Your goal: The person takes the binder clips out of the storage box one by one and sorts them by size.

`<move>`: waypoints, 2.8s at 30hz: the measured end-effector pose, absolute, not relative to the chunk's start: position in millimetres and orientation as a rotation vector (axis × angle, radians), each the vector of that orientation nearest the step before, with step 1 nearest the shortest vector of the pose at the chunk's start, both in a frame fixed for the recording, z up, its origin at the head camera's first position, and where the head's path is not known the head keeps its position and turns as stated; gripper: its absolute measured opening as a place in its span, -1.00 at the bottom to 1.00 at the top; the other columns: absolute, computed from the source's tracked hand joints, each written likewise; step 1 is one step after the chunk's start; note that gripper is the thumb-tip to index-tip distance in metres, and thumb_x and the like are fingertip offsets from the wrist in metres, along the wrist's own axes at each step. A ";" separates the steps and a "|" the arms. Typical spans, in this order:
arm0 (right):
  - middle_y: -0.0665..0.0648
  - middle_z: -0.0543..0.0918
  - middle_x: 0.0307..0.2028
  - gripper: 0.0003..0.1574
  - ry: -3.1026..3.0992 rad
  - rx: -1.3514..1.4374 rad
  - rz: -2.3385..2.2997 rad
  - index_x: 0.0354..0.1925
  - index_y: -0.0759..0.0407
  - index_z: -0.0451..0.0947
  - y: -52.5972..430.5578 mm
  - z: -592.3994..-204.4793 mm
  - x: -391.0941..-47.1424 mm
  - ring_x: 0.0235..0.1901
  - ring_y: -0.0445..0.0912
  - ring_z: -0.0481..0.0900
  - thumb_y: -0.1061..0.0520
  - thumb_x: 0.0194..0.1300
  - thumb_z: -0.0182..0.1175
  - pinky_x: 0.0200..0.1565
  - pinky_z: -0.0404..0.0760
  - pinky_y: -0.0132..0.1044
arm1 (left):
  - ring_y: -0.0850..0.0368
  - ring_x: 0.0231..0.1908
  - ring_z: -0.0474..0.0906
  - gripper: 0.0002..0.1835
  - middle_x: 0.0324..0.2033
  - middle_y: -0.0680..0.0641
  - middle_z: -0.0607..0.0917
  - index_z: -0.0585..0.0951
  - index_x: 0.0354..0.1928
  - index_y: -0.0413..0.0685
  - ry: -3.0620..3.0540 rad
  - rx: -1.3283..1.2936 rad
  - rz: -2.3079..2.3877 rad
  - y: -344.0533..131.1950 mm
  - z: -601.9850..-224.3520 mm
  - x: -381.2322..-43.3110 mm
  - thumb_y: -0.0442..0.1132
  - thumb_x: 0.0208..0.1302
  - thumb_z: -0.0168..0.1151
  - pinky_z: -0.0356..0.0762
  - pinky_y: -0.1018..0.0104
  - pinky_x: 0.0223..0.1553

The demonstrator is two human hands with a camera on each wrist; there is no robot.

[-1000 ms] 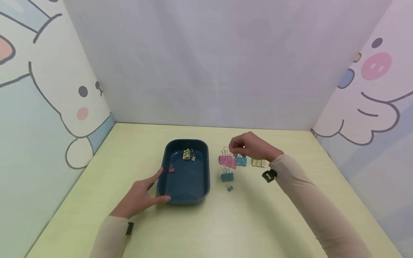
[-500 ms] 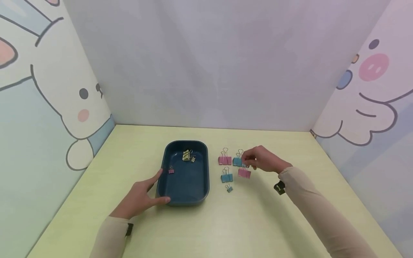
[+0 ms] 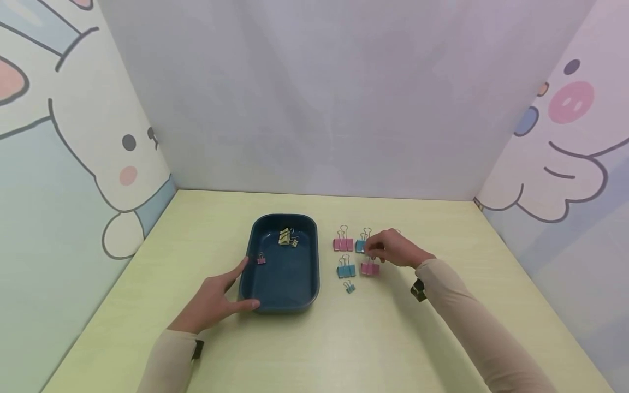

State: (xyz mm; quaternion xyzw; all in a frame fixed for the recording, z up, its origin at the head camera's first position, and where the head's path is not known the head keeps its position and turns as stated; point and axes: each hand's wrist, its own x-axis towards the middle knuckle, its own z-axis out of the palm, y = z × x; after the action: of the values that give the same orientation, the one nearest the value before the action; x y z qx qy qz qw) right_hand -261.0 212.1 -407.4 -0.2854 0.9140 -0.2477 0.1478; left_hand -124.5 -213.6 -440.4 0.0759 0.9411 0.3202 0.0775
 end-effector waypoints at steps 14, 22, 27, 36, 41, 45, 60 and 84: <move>0.20 0.78 -0.16 -0.83 2.665 -0.746 -0.797 -0.14 0.18 0.75 217.2 -408.3 -264.9 -0.55 -0.12 0.65 0.26 0.37 0.24 -0.38 0.61 -0.40 | -0.35 0.41 0.34 0.16 0.49 -0.31 0.29 0.08 0.59 0.06 2.799 0.244 0.992 -214.2 -436.2 -122.2 0.32 0.07 0.42 0.48 -0.19 0.33; 0.21 0.78 -0.19 -0.84 2.659 -0.775 -0.825 -0.15 0.19 0.75 214.8 -405.4 -266.3 -0.57 -0.08 0.64 0.27 0.37 0.24 -0.43 0.60 -0.41 | -0.33 0.42 0.35 0.15 0.49 -0.30 0.29 0.09 0.59 0.07 2.797 0.238 0.997 -214.2 -437.7 -122.9 0.33 0.06 0.43 0.48 -0.18 0.33; 0.25 0.77 -0.20 -0.84 2.647 -0.819 -0.842 -0.14 0.23 0.73 206.2 -399.8 -265.8 -0.54 0.07 0.66 0.26 0.39 0.23 -0.43 0.60 -0.41 | -0.34 0.40 0.37 0.15 0.49 -0.31 0.28 0.09 0.59 0.05 2.799 0.245 0.999 -214.2 -438.9 -123.3 0.31 0.06 0.44 0.50 -0.17 0.32; 0.27 0.76 -0.25 -0.85 2.660 -0.868 -0.884 -0.17 0.20 0.71 185.7 -393.3 -264.0 -0.51 0.00 0.59 0.27 0.42 0.19 -0.43 0.59 -0.41 | -0.34 0.39 0.37 0.15 0.49 -0.31 0.28 0.11 0.58 0.03 2.816 0.262 0.990 -213.5 -436.3 -122.9 0.31 0.06 0.44 0.51 -0.17 0.31; 0.23 0.76 -0.28 -0.86 2.702 -0.902 -0.857 -0.16 0.19 0.72 175.0 -389.2 -265.7 -0.49 -0.19 0.50 0.22 0.41 0.22 -0.43 0.55 -0.41 | -0.34 0.39 0.38 0.15 0.49 -0.30 0.29 0.11 0.58 0.02 2.813 0.265 0.994 -212.9 -436.0 -123.5 0.31 0.05 0.45 0.51 -0.17 0.30; 0.25 0.75 -0.27 -0.87 2.690 -0.920 -0.868 -0.16 0.17 0.72 162.1 -384.4 -266.2 -0.48 -0.17 0.51 0.21 0.40 0.24 -0.42 0.56 -0.41 | -0.34 0.39 0.38 0.15 0.48 -0.30 0.29 0.11 0.58 0.03 2.814 0.265 0.993 -212.9 -436.3 -124.1 0.31 0.05 0.45 0.52 -0.17 0.31; 0.04 0.78 -0.27 -0.87 2.669 -1.118 -0.900 -0.18 0.04 0.73 91.6 -366.5 -272.4 -0.46 -0.17 0.57 0.12 0.43 0.23 -0.35 0.57 -0.37 | -0.34 0.39 0.38 0.15 0.48 -0.32 0.29 0.10 0.58 0.04 2.806 0.268 0.992 -215.0 -436.7 -125.1 0.33 0.05 0.43 0.52 -0.16 0.30; 0.14 0.79 -0.30 -0.84 2.582 -0.928 -1.068 -0.20 0.18 0.73 -11.7 -375.5 -282.2 -0.27 0.02 0.71 0.14 0.41 0.25 -0.27 0.63 -0.41 | -0.34 0.36 0.42 0.14 0.47 -0.34 0.31 0.11 0.58 0.04 2.804 0.258 1.003 -211.1 -439.4 -129.9 0.34 0.07 0.41 0.53 -0.18 0.29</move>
State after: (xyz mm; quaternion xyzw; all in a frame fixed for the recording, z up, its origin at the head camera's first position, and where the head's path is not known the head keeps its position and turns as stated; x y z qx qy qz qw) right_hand -282.2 -11.7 -375.5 -0.3137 0.8727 -0.3611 0.0985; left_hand -129.9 -211.1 -439.4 0.0860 0.9353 0.3346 0.0764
